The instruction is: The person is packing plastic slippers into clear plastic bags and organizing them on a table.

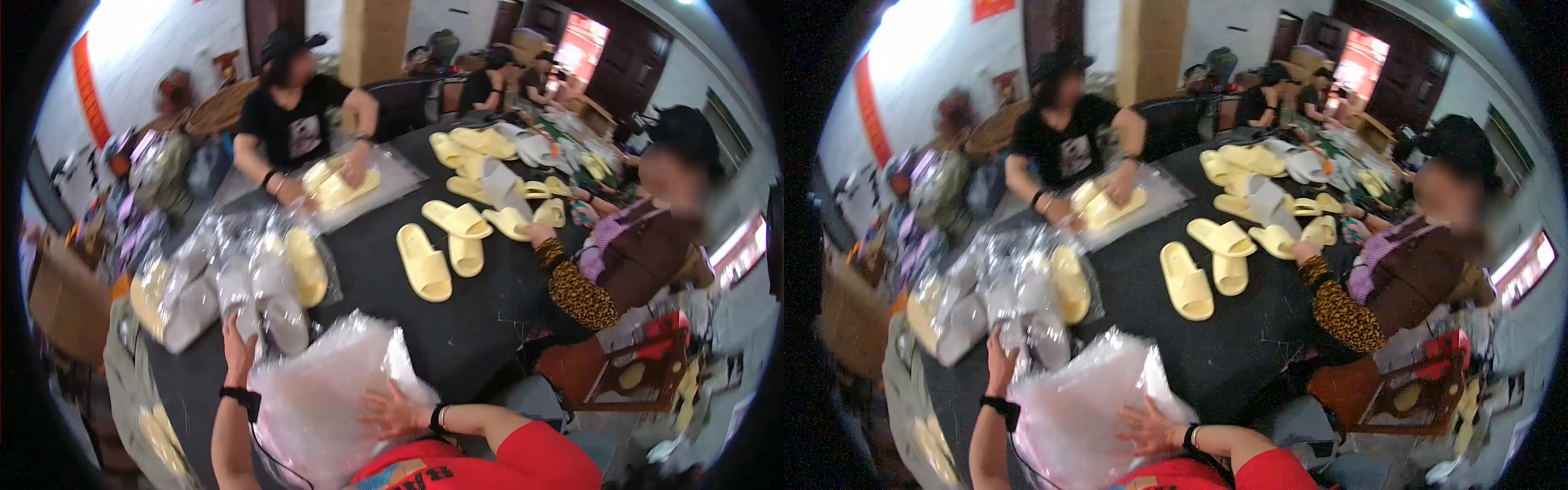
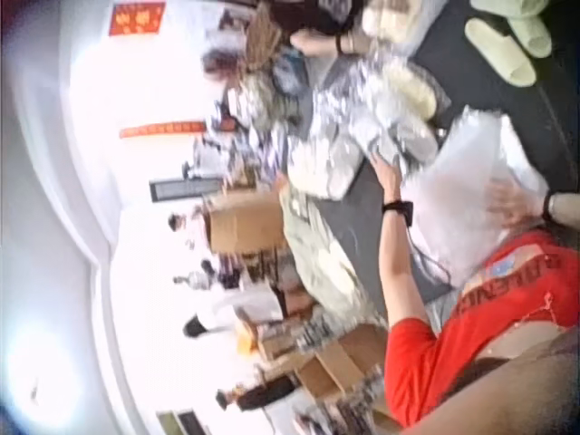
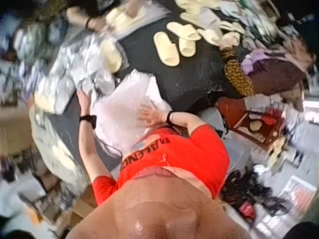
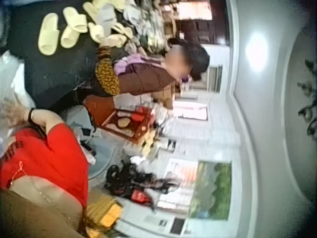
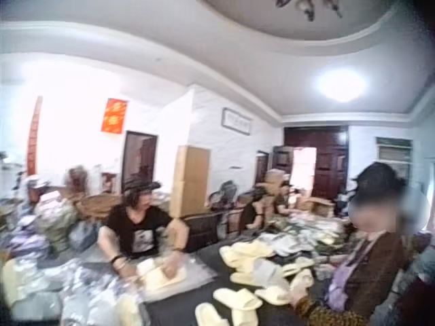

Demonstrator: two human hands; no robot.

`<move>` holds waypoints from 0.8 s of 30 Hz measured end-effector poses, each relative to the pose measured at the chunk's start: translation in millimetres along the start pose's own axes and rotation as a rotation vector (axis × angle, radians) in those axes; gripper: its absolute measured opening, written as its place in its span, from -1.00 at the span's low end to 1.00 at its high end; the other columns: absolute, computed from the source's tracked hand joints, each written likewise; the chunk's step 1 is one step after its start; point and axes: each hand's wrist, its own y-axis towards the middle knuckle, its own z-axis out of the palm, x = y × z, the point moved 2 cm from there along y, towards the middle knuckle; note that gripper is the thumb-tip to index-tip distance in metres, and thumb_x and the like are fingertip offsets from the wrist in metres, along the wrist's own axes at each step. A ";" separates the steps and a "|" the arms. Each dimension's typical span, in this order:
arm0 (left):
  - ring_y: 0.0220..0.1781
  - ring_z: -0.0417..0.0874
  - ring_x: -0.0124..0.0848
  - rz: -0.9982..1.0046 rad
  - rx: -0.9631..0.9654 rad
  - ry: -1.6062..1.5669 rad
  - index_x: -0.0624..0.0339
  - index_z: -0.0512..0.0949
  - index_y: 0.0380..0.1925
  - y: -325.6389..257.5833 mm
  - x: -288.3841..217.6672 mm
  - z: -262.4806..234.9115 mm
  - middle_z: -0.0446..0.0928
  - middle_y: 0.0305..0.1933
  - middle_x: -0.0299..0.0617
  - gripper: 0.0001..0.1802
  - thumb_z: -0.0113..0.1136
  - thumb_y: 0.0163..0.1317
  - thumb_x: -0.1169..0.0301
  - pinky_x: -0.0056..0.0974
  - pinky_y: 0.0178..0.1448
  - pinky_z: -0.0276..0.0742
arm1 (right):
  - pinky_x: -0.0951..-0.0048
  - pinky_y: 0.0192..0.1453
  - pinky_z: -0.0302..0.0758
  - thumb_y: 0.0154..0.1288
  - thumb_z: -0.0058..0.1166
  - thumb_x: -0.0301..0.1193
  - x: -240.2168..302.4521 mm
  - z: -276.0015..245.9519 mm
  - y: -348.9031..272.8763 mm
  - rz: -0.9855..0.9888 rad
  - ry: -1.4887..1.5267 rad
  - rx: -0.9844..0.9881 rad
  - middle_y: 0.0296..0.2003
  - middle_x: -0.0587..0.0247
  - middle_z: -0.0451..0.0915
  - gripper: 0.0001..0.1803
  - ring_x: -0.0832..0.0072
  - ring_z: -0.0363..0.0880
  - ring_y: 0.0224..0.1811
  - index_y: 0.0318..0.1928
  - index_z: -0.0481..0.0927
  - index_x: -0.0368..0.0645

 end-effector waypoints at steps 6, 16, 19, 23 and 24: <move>0.22 0.30 0.04 -0.246 0.107 -0.101 0.50 0.13 0.19 41.5 50.3 74.8 0.27 0.18 0.26 -0.22 0.22 0.04 0.31 -0.13 0.27 0.19 | -0.46 0.21 -0.47 0.13 -0.09 0.17 -4.0 5.5 -0.1 -0.039 0.084 -0.219 0.40 0.16 -0.11 -0.20 0.23 -0.18 0.45 0.36 0.05 0.29; -0.09 0.46 0.05 -0.311 -0.028 0.251 0.35 0.40 -0.21 66.2 -6.2 69.2 0.46 -0.18 0.13 -0.49 0.20 0.10 0.09 -0.04 -0.03 0.38 | -0.47 0.22 -0.42 0.15 -0.06 0.12 1.6 -51.6 17.8 0.051 0.187 0.225 0.40 0.17 -0.14 -0.21 0.23 -0.19 0.45 0.36 0.01 0.32; -0.22 0.49 0.05 -0.109 -0.094 0.294 0.33 0.40 -0.32 63.6 9.2 80.8 0.47 -0.29 0.10 -0.59 0.13 0.17 0.14 -0.01 -0.13 0.39 | -0.49 0.21 -0.37 0.16 -0.08 0.13 -1.7 -15.4 6.1 0.074 0.133 0.227 0.40 0.15 -0.13 -0.23 0.23 -0.18 0.45 0.36 0.01 0.33; -0.22 0.49 0.02 0.015 -0.137 0.451 0.31 0.39 -0.36 61.7 17.7 86.0 0.48 -0.29 0.09 -0.67 0.07 0.20 0.20 -0.01 -0.15 0.39 | -0.50 0.20 -0.34 0.17 -0.11 0.15 -0.7 -8.5 8.5 0.116 0.078 0.317 0.39 0.15 -0.08 -0.25 0.21 -0.16 0.44 0.34 0.05 0.32; -0.21 0.49 0.02 -0.023 -0.117 0.392 0.31 0.40 -0.35 64.8 17.7 87.6 0.48 -0.28 0.08 -0.68 0.08 0.18 0.22 -0.02 -0.13 0.39 | -0.50 0.19 -0.34 0.16 -0.12 0.16 -0.6 -7.5 6.8 0.120 0.074 0.309 0.38 0.14 -0.06 -0.26 0.19 -0.15 0.43 0.33 0.08 0.32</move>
